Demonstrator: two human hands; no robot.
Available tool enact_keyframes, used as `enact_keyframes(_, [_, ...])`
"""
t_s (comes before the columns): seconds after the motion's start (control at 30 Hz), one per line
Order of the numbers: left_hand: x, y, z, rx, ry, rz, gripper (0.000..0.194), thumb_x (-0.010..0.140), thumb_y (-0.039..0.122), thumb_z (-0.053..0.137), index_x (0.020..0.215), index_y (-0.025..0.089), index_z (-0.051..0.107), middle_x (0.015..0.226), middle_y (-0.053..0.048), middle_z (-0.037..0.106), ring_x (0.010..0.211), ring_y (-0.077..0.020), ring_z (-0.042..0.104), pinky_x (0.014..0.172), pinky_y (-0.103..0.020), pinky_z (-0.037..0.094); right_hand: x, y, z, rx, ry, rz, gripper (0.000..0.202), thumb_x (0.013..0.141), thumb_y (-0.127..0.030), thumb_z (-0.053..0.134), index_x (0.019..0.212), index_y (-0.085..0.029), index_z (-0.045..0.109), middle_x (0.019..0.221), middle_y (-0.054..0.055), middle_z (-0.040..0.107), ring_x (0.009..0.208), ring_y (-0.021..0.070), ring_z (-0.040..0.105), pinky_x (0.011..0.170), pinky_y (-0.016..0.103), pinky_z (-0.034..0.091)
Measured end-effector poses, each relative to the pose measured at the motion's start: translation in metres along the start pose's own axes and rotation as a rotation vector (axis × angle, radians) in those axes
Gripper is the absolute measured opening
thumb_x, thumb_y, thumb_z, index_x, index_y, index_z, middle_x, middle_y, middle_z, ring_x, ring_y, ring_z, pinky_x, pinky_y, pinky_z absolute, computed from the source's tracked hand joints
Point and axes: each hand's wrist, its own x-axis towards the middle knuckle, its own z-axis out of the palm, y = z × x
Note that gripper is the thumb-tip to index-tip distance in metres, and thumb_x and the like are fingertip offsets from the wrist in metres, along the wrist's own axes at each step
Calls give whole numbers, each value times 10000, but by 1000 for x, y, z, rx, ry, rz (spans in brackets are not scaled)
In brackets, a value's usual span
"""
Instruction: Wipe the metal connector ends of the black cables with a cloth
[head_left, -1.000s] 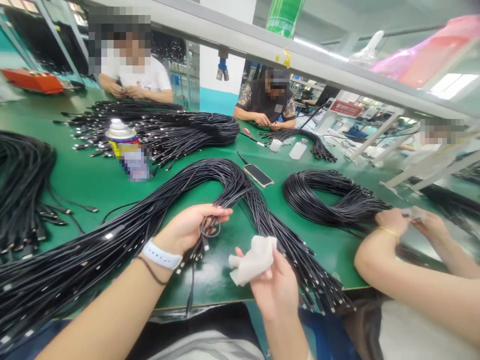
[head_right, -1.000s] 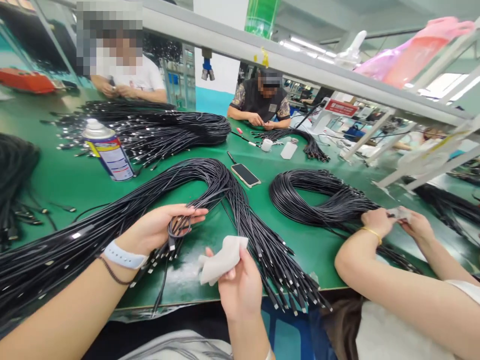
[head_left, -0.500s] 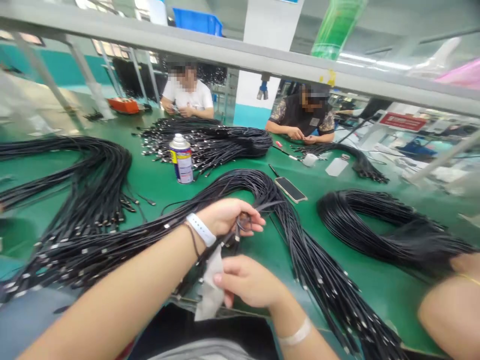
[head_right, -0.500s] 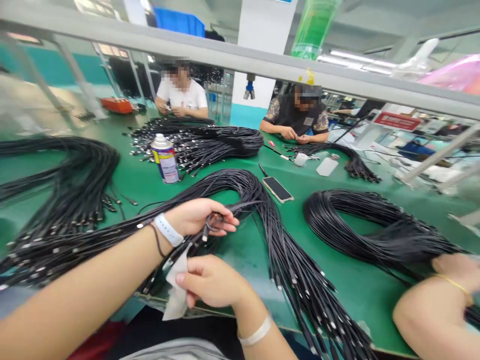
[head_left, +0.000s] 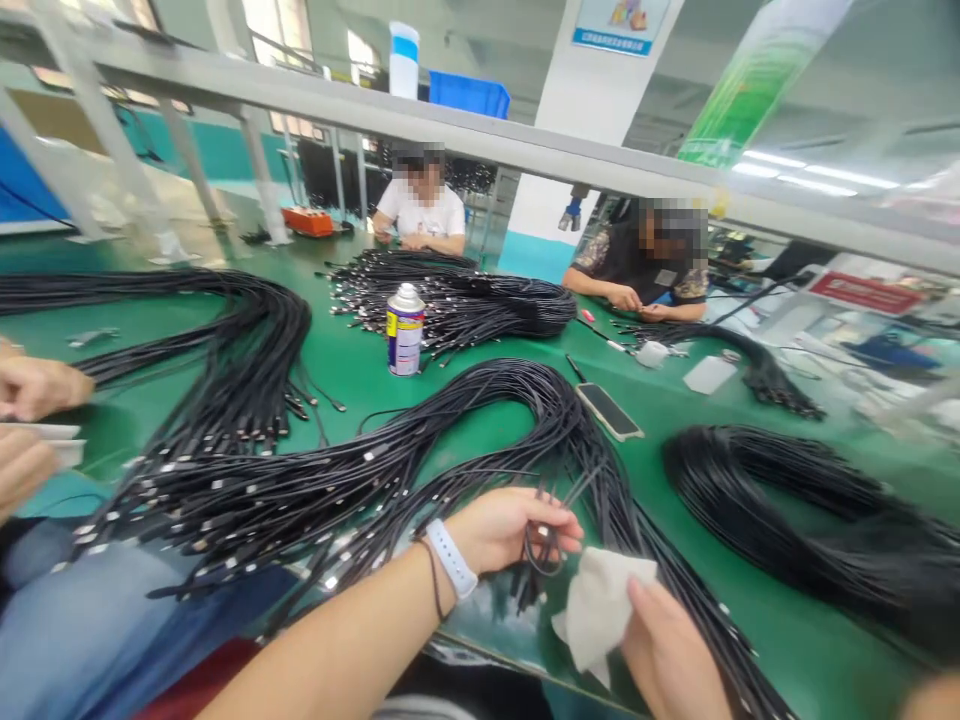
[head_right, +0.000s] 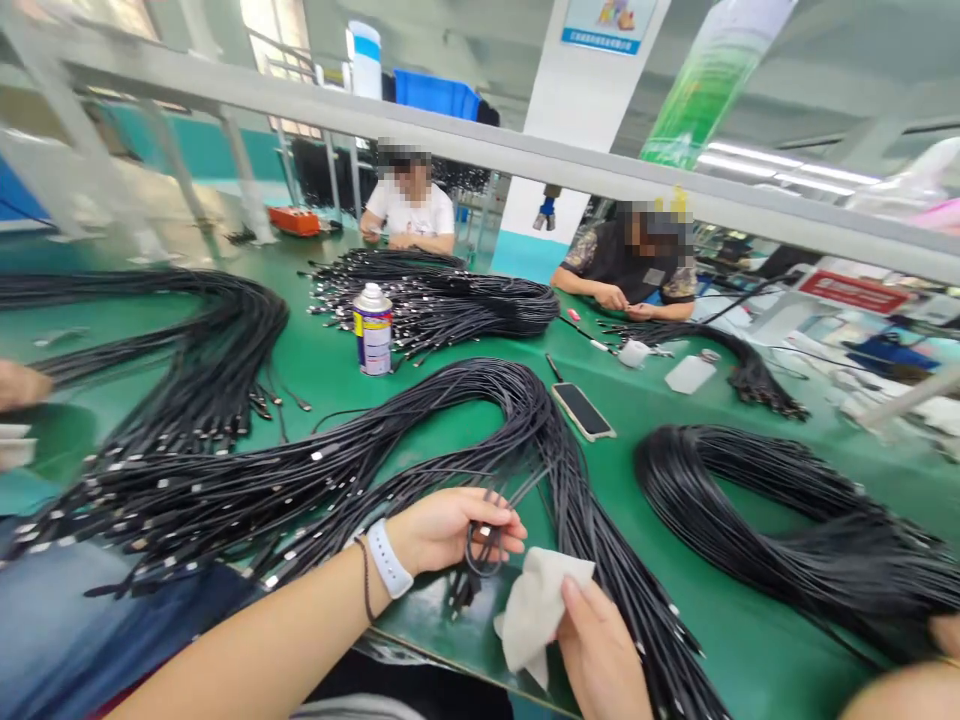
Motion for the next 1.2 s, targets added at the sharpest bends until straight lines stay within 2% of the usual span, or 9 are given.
enact_keyframes(0.13, [1,-5,7,9,44,104,148,636,178,781,714,129,665,740,-37,653,631,-93,581,552,-180,410,-8,3,-2,-28,-53,16,304,708,-413,765,898,-177,743,689,76,671,579,216,577,530,328,482])
enact_keyframes(0.3, [1,-2,4,138,82,138,173,635,211,794,729,131,673,733,-32,646,620,-93,552,558,-189,383,-18,4,1,-144,-103,-37,295,789,-463,686,845,-176,730,603,28,610,561,185,536,577,315,470])
enact_keyframes(0.5, [-1,-3,4,218,135,222,158,680,252,763,743,136,675,732,-24,643,588,-76,513,514,-174,338,-26,-2,20,-277,-342,14,362,860,-502,582,782,-163,682,661,39,614,614,177,565,612,297,474])
enact_keyframes(0.67, [1,-14,10,150,169,229,242,715,336,741,834,140,666,717,-30,654,557,-84,522,494,-177,352,-26,7,29,-331,-227,12,414,863,-551,545,757,-160,632,644,26,594,615,166,550,621,275,463])
enact_keyframes(0.8, [4,-25,14,133,173,309,337,744,391,715,958,156,602,744,-67,699,676,-143,620,570,-197,430,-25,9,36,-402,-216,-12,420,887,-550,501,795,-163,636,682,21,595,643,163,539,637,262,448])
enact_keyframes(0.87, [5,-30,15,116,136,305,360,749,422,703,964,170,563,800,-98,719,690,-166,641,585,-224,457,-23,7,42,-416,-214,-38,385,899,-525,497,910,-178,662,762,22,612,712,171,545,678,258,444])
enact_keyframes(0.97, [5,-34,14,72,22,270,333,778,462,658,885,189,503,879,-126,723,522,-127,592,490,-224,422,-19,2,51,-390,-214,-70,344,899,-479,526,1034,-195,665,889,29,638,887,201,556,807,270,423])
enact_keyframes(1.1, [4,-35,11,52,-27,250,288,795,408,651,812,189,464,906,-126,719,387,-60,482,422,-203,358,-14,-2,54,-405,-257,-64,307,883,-455,556,883,-168,663,756,5,598,795,186,543,738,256,414])
enact_keyframes(1.2, [3,-35,9,52,15,262,260,763,326,694,801,186,478,922,-129,717,580,-132,628,537,-225,446,-14,-5,45,-471,-296,-20,317,882,-449,552,776,-157,618,678,-15,531,663,148,475,629,240,381])
